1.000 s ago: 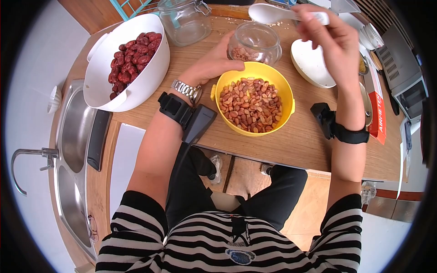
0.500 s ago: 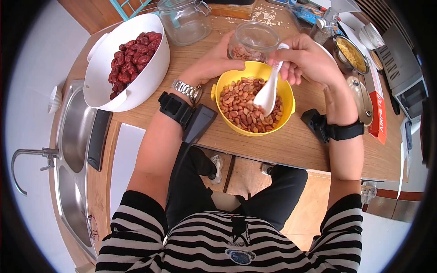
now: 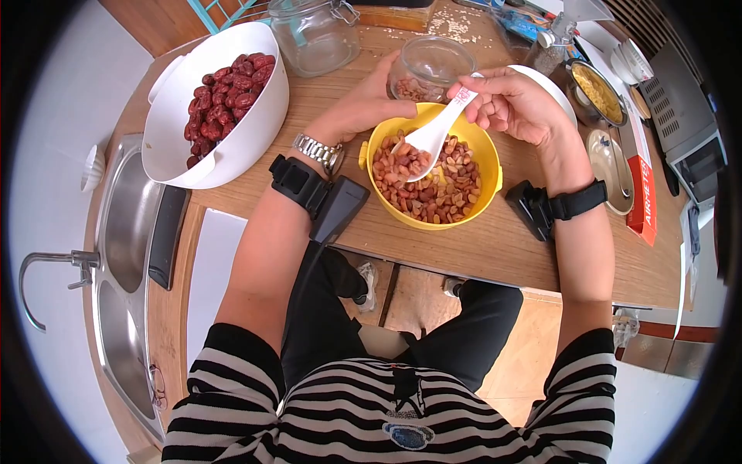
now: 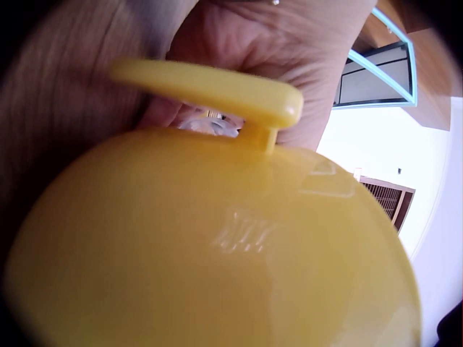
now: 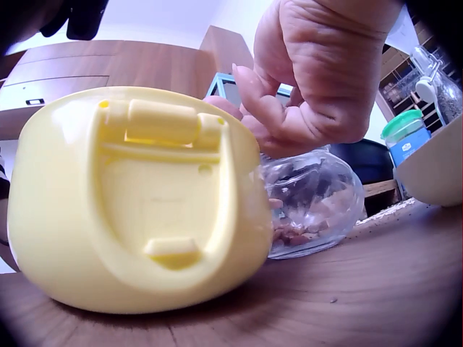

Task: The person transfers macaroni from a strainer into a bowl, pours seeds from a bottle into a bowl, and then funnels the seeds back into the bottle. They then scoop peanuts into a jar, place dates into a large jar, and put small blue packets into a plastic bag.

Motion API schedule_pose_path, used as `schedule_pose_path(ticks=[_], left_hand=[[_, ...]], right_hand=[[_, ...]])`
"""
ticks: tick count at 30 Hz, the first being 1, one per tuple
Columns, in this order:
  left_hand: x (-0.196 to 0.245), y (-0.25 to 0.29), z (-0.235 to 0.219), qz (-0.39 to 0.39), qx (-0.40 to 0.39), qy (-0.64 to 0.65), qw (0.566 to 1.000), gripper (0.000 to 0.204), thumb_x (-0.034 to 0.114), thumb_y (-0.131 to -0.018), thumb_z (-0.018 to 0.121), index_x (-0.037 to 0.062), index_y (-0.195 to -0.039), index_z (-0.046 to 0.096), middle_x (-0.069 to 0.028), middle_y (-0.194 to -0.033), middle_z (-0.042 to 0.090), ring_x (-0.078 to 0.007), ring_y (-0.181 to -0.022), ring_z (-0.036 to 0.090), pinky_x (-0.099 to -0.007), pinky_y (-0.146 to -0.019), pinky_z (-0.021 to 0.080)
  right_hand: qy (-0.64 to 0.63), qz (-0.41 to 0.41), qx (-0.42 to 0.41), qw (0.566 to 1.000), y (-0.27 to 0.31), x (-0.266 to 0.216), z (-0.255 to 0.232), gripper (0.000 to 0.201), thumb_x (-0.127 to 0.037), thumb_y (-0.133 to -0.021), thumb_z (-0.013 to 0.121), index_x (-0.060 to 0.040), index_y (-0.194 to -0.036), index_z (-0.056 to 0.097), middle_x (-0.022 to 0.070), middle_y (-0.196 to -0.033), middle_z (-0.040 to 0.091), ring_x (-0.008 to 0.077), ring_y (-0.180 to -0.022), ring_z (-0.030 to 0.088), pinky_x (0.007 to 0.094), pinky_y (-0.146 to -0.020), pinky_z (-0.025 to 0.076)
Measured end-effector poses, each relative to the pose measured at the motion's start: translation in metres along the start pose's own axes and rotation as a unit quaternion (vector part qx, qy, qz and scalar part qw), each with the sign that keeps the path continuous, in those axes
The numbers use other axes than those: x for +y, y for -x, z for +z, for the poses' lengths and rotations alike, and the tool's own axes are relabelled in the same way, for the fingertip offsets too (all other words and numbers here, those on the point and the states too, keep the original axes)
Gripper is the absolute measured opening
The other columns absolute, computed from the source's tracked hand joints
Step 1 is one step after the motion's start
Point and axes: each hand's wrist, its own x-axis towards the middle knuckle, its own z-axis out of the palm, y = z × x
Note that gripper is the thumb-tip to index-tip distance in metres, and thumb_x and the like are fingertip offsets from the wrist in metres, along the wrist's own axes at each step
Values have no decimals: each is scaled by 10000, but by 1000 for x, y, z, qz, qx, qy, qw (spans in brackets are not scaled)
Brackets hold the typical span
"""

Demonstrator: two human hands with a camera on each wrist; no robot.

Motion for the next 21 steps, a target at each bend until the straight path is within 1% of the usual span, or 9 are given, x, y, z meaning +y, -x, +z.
schedule_pose_path(ticks=[4,8,11,14,15,16,18,19,21], left_hand=[[-3,-1,-1,3,0,-9,1000,869,180,-621,639,-30,-1275,107,-204,-1247,300,-234,-1136,347,-287,-923,305],[-2,-1,-1,5,10,-35,999,871,188,-627,636,-32,-1277,98,-212,-1247,300,-236,-1133,354,-286,-918,312],[0,-1,1,-12,12,-11,1000,888,201,-622,638,-30,-1279,88,-226,-1237,306,-243,-1132,356,-288,-910,322],[-10,-4,0,-8,9,16,1000,907,216,-612,642,-27,-1281,80,-237,-1223,318,-254,-1130,359,-293,-900,336],[-10,-4,-1,-8,9,16,1000,907,216,-612,642,-27,-1281,80,-237,-1223,318,-254,-1130,359,-293,-900,336],[-10,-3,-3,-11,2,-28,1000,840,155,-636,600,2,-1289,93,-201,-1234,316,-231,-1128,357,-287,-896,339],[-6,-2,-2,-14,-6,-72,997,782,95,-660,557,31,-1296,106,-164,-1246,314,-208,-1125,355,-281,-893,341],[-4,0,-1,-4,-2,-52,999,787,97,-658,559,31,-1297,105,-165,-1248,310,-210,-1126,353,-284,-898,335],[-3,0,0,6,1,-32,999,792,99,-655,561,31,-1298,104,-167,-1250,307,-213,-1127,351,-287,-904,329]], right_hand=[[-54,-12,18,998,0,-2,-1,230,-158,-816,491,57,-858,562,79,-576,579,78,-440,547,105,-371,411],[-74,-33,46,996,6,-7,-5,233,-148,-825,475,67,-877,549,86,-577,579,80,-433,547,113,-366,423],[-131,-75,-17,988,9,-13,-15,236,-115,-832,452,85,-931,531,87,-617,589,93,-498,573,106,-391,434],[-167,-120,-5,979,11,-17,-19,243,-113,-838,443,89,-947,523,93,-617,588,89,-470,556,106,-388,430],[-169,-132,72,974,12,-20,-14,227,-133,-820,472,69,-880,559,82,-573,573,77,-429,523,125,-367,401],[-169,-132,72,974,12,-20,-16,227,-133,-820,472,69,-880,559,82,-573,573,77,-429,523,125,-367,401],[-207,-160,158,952,9,-20,-26,263,-150,-829,471,70,-965,516,98,-616,580,62,-448,503,105,-357,405],[-197,-183,130,954,8,-17,-35,253,-141,-826,473,68,-962,518,104,-634,583,70,-483,521,106,-362,409],[-184,-196,153,951,7,-16,-39,253,-146,-827,474,64,-960,521,98,-635,585,71,-497,526,108,-371,415]])
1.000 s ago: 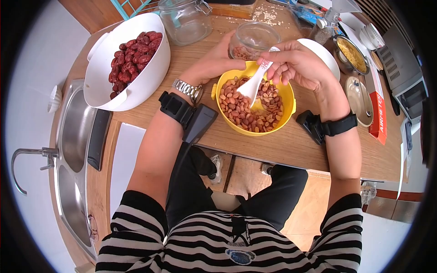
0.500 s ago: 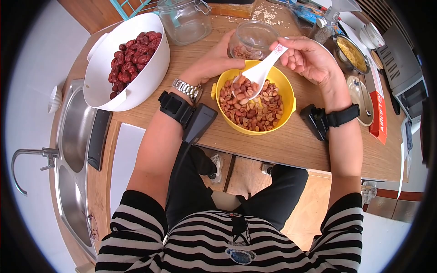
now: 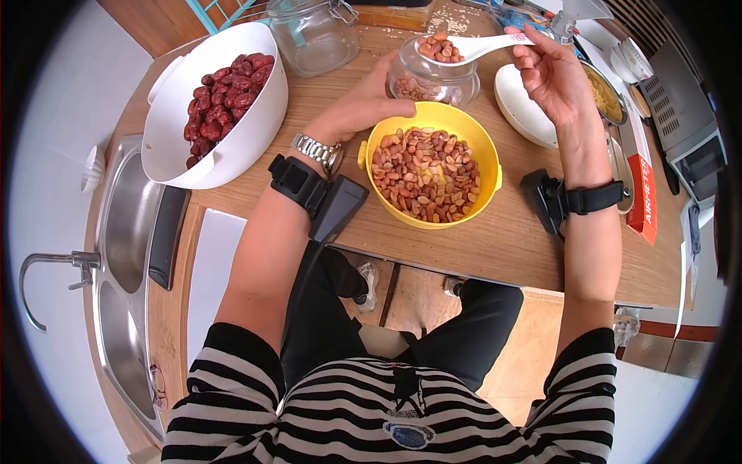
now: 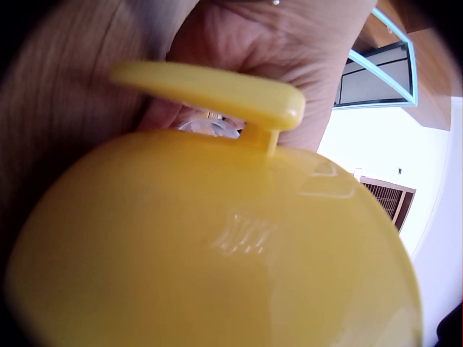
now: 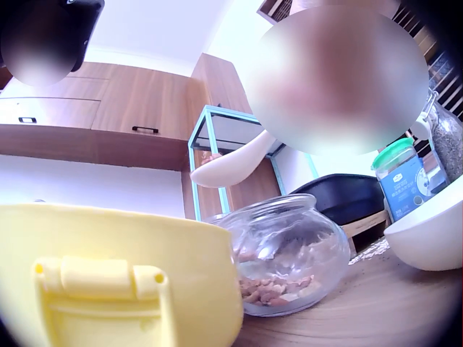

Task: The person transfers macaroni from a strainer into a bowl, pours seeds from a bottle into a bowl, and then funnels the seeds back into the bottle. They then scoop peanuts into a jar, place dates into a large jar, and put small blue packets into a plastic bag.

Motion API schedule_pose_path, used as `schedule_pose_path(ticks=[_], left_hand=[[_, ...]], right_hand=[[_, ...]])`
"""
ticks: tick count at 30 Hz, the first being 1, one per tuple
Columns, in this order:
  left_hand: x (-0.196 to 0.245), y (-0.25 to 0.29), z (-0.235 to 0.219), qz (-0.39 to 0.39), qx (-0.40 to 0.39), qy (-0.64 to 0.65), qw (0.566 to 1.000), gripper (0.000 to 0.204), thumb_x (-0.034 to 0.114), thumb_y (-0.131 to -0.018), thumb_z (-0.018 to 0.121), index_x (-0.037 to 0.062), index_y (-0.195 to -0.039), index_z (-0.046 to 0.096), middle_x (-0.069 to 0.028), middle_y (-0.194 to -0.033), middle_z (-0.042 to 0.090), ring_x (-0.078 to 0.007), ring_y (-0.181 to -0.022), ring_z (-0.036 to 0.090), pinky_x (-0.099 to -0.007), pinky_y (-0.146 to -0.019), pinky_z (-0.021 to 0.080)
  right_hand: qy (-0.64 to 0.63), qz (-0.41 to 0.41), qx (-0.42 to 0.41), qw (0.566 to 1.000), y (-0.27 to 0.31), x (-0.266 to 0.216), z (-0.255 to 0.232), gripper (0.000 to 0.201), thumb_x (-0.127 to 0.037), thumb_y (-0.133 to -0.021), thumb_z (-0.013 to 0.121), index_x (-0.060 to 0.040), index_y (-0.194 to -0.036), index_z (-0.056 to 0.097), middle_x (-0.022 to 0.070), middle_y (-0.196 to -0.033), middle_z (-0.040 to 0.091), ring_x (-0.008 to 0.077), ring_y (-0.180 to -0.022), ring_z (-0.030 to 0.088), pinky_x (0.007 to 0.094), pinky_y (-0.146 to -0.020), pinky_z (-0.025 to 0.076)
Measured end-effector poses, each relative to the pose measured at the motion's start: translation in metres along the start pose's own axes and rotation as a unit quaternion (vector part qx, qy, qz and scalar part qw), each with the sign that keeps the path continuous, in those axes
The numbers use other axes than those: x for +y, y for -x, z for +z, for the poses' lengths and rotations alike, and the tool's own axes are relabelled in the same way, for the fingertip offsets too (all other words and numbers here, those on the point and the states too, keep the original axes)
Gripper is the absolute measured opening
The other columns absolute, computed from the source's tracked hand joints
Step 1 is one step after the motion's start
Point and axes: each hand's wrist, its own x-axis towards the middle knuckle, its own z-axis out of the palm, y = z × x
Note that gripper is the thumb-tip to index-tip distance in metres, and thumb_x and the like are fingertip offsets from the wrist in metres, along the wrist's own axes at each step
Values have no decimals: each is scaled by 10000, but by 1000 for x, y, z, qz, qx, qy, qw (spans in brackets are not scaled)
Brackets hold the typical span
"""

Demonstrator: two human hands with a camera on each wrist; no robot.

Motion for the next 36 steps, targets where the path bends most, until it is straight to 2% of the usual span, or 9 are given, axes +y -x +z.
schedule_pose_path(ticks=[14,20,24,26,30,32,33,35,36], left_hand=[[6,2,1,-7,-5,10,1000,774,92,-669,554,16,-1292,102,-183,-1241,314,-225,-1128,351,-291,-898,333],[8,2,2,3,-9,13,1000,772,94,-668,560,14,-1289,107,-182,-1248,301,-233,-1151,323,-302,-940,286],[5,0,2,7,6,16,1000,852,192,-613,632,-9,-1274,132,-192,-1211,350,-240,-1108,380,-300,-913,331],[5,0,2,15,0,30,999,849,196,-612,627,-7,-1274,136,-192,-1214,347,-238,-1110,379,-300,-912,333],[0,-2,1,23,1,22,999,855,206,-609,628,-3,-1275,134,-194,-1216,345,-241,-1105,386,-297,-906,339],[1,-2,0,12,-5,24,1000,864,212,-609,627,-11,-1275,123,-203,-1220,339,-245,-1101,393,-296,-903,343],[-1,-2,0,12,-4,24,1000,864,212,-609,627,-11,-1275,123,-203,-1220,339,-245,-1101,393,-296,-903,343],[-5,-4,-1,18,-2,13,1000,876,217,-608,626,-22,-1275,110,-215,-1217,339,-251,-1101,394,-299,-903,342],[-6,-4,-1,18,-2,13,1000,876,217,-608,626,-22,-1275,110,-215,-1217,339,-251,-1101,394,-299,-903,342]], right_hand=[[275,-146,71,948,14,6,30,249,-221,-829,489,-2,-919,566,37,-662,583,55,-554,520,150,-477,391],[482,-199,-14,853,25,9,49,229,-243,-824,507,-46,-906,592,12,-667,582,47,-595,534,159,-482,384],[520,-236,-18,821,35,9,60,225,-239,-823,509,-47,-899,598,13,-669,582,48,-588,528,164,-485,382],[581,-321,-6,748,37,9,62,218,-232,-821,512,-49,-898,602,15,-656,576,47,-590,523,164,-483,374],[545,-368,-31,753,37,6,60,207,-220,-817,520,-57,-910,606,18,-642,568,48,-575,512,164,-476,364],[471,-321,7,821,40,0,63,211,-202,-821,504,-32,-897,604,19,-610,551,43,-528,482,155,-453,341],[471,-321,7,821,43,-4,67,211,-202,-821,504,-32,-897,604,19,-610,551,43,-528,482,155,-453,341],[337,-240,-10,910,49,-13,73,168,-133,-832,480,-6,-773,572,42,-603,563,80,-494,514,171,-452,410],[348,-236,-19,907,43,-12,62,221,-184,-820,482,1,-836,601,17,-541,520,42,-438,431,152,-401,312]])
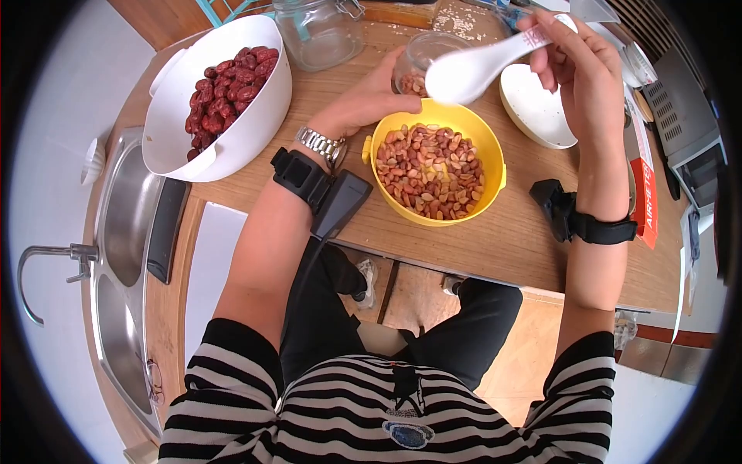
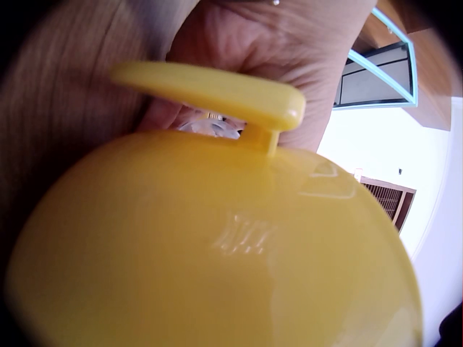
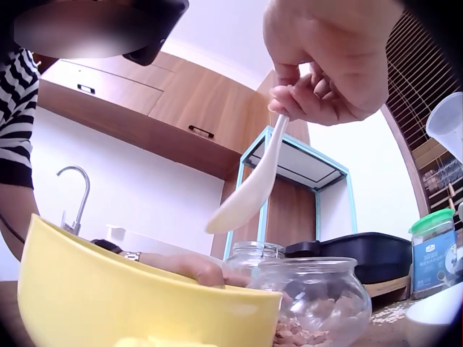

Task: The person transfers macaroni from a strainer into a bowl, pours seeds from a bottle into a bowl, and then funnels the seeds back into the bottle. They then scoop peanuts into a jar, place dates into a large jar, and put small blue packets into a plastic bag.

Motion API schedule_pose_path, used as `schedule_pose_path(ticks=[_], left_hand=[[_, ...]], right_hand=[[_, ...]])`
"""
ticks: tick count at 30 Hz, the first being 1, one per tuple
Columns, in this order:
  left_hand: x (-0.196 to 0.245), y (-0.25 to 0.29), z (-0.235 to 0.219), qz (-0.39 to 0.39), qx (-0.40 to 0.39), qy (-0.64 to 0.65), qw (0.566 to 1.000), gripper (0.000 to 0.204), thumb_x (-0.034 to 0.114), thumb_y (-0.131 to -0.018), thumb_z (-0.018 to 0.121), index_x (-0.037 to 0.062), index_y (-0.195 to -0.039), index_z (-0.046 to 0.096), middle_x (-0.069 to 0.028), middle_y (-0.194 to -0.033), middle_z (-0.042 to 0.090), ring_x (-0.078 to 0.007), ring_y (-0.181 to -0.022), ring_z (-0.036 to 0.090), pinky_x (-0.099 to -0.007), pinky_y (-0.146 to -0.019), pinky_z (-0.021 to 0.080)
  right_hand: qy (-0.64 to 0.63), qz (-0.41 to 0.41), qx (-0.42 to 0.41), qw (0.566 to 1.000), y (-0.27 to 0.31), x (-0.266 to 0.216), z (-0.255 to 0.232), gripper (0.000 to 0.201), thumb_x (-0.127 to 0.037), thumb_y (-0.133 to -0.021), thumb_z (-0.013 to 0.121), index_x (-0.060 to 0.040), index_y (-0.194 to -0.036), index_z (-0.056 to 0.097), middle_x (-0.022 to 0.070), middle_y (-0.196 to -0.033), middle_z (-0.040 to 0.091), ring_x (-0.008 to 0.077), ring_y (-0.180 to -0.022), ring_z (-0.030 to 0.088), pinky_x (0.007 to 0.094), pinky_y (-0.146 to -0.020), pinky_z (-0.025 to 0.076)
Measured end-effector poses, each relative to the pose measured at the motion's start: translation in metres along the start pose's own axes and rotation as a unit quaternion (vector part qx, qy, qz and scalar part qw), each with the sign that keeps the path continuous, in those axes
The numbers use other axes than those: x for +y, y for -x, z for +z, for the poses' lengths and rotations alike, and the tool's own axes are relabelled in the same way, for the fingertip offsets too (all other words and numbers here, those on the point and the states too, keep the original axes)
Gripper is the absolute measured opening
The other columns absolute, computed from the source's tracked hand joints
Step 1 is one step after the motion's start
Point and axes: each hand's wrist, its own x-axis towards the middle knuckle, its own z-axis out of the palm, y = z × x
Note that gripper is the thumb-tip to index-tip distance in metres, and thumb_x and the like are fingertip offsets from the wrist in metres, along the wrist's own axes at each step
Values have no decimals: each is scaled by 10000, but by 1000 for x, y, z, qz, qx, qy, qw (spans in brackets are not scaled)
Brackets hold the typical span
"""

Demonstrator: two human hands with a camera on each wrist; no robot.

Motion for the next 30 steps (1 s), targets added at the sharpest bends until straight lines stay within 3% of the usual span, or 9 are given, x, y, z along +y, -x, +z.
schedule_pose_path(ticks=[1,4,9,12,21,30], left_hand=[[-1,0,0,-5,-1,0,1000,876,217,-613,626,-26,-1274,105,-219,-1215,341,-253,-1105,390,-300,-903,342],[1,0,-1,-1,-6,-2,1000,872,213,-623,627,-28,-1275,100,-221,-1213,343,-253,-1110,385,-300,-903,341],[3,2,0,1,-14,19,1000,859,198,-634,630,-23,-1276,103,-210,-1214,342,-238,-1108,384,-295,-904,337],[12,4,2,-5,-14,32,999,861,191,-632,633,-21,-1277,103,-195,-1208,347,-227,-1102,384,-292,-905,335],[9,4,0,-18,-8,32,999,862,168,-619,623,-20,-1280,103,-194,-1203,349,-232,-1105,370,-285,-899,329],[4,2,1,-31,-1,28,999,866,191,-627,639,-13,-1281,109,-194,-1185,375,-226,-1059,421,-272,-864,362]], right_hand=[[0,0,0,1000,0,1,-1,221,-184,-820,482,1,-836,601,17,-541,520,42,-438,431,152,-401,312],[50,105,-81,990,2,-1,6,223,-183,-801,486,6,-740,587,15,-457,477,48,-335,374,162,-329,280],[182,133,-127,966,5,11,16,183,-158,-788,516,2,-736,587,24,-479,504,47,-367,437,150,-342,323],[81,183,-179,963,5,19,22,203,-171,-774,535,13,-718,599,55,-513,547,83,-416,515,168,-373,400],[-64,282,-180,940,3,37,25,215,-171,-816,494,22,-802,587,70,-560,571,76,-422,534,130,-338,391],[-193,261,-171,930,-7,45,-3,242,-160,-833,458,49,-860,577,52,-587,581,52,-460,538,106,-401,425]])
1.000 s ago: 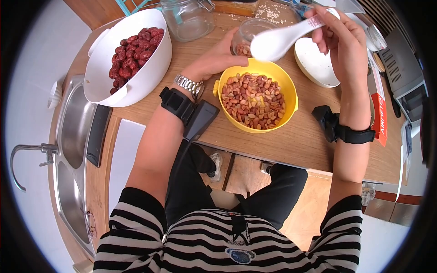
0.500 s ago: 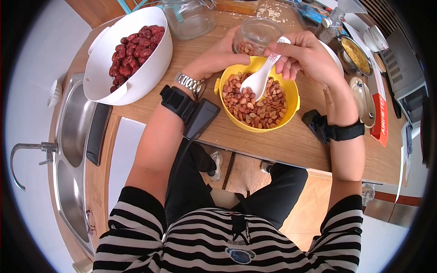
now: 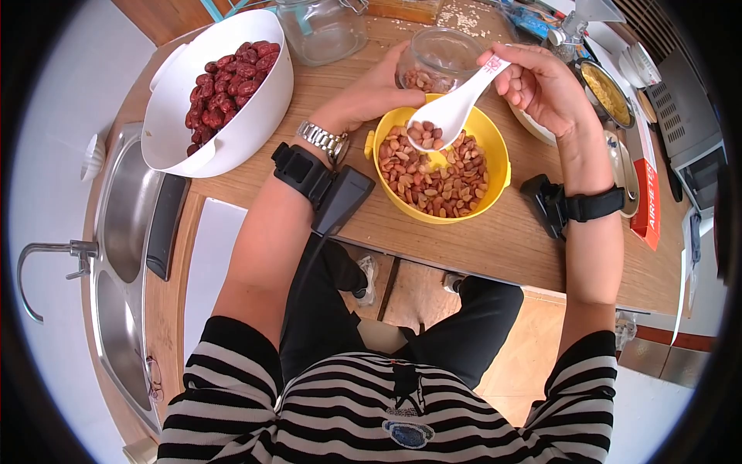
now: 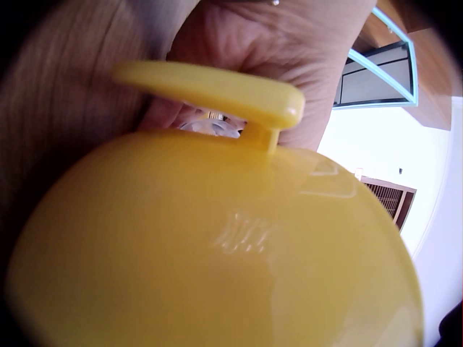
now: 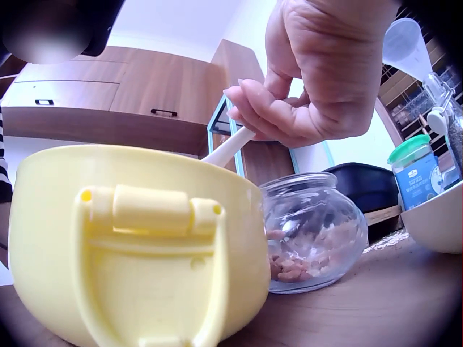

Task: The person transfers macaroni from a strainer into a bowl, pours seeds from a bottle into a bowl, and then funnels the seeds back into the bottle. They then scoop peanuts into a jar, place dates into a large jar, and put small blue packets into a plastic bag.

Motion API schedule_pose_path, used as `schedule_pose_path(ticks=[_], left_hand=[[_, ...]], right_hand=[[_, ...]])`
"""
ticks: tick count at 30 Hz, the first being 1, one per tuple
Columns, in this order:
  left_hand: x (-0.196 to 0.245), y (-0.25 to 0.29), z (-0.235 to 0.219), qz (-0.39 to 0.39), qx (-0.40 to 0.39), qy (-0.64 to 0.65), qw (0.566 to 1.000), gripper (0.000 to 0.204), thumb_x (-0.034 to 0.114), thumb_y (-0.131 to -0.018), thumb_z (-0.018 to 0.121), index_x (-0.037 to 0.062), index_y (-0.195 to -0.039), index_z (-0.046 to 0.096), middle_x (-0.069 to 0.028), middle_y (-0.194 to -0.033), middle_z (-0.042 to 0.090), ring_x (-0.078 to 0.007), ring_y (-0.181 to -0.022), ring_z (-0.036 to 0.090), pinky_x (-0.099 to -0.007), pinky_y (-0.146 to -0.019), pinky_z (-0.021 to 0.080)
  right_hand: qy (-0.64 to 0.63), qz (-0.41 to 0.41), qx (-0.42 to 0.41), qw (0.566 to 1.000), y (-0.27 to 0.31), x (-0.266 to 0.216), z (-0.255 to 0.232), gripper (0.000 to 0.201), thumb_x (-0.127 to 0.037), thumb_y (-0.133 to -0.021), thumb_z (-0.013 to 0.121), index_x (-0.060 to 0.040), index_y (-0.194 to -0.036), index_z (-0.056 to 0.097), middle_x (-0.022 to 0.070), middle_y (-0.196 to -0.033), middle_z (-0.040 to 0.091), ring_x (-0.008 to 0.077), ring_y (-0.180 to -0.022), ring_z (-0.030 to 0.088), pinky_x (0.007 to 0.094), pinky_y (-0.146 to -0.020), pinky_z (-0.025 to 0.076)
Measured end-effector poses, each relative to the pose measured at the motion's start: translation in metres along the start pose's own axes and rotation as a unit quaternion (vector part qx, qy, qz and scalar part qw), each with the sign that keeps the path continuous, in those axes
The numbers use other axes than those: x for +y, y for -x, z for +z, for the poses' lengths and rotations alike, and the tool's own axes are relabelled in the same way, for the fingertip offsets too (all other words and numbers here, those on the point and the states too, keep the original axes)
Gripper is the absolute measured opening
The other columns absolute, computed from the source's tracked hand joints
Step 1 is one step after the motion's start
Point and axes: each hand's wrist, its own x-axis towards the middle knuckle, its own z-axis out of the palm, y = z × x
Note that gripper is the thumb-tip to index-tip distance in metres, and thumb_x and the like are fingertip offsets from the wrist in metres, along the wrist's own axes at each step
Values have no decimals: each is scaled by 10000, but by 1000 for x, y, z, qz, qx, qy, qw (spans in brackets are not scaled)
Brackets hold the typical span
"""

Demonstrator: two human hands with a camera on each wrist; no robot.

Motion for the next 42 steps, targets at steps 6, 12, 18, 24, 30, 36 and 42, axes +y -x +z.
schedule_pose_path(ticks=[6,12,18,24,30,36,42], left_hand=[[8,2,3,6,3,-20,1000,830,174,-657,641,0,-1280,120,-194,-1183,387,-208,-1067,430,-282,-873,368],[2,1,-1,-4,9,-45,999,768,130,-671,595,-1,-1274,139,-172,-1222,350,-190,-1073,419,-270,-873,365],[2,0,-1,37,-8,-28,999,871,203,-636,637,-42,-1272,95,-230,-1174,387,-236,-1064,437,-297,-862,385],[2,0,-1,45,-6,-30,999,866,191,-635,635,-35,-1274,97,-226,-1184,378,-233,-1073,428,-289,-870,376],[0,1,-1,44,-7,-35,998,790,169,-653,602,-1,-1272,142,-176,-1233,326,-214,-1134,350,-304,-918,328],[-2,-1,-2,38,-15,-29,999,780,160,-660,594,2,-1274,141,-171,-1218,345,-208,-1103,384,-296,-892,354],[0,-1,-1,44,-17,-13,999,858,194,-629,634,-24,-1274,111,-197,-1208,359,-225,-1117,379,-288,-911,330]], right_hand=[[-61,-32,52,996,0,-3,-2,245,-165,-838,449,42,-846,581,50,-572,575,55,-451,533,107,-403,422],[-65,-94,157,981,-4,-3,-16,229,-162,-829,474,37,-903,560,32,-569,563,40,-451,501,99,-394,404],[-24,-140,183,973,-3,-3,-17,237,-188,-831,477,22,-900,563,30,-606,569,39,-479,495,112,-424,391],[-15,-129,179,975,-6,1,-18,244,-198,-836,471,16,-907,561,29,-606,567,40,-492,496,117,-435,389],[-28,-131,184,974,-8,4,-18,249,-198,-840,465,20,-916,559,27,-601,567,41,-487,497,116,-436,395],[-48,-126,168,977,-8,5,-21,247,-191,-841,462,23,-924,554,30,-601,571,46,-496,515,111,-442,419],[-30,-139,206,968,-8,4,-24,246,-193,-841,460,19,-920,556,34,-619,570,53,-511,501,129,-466,404]])
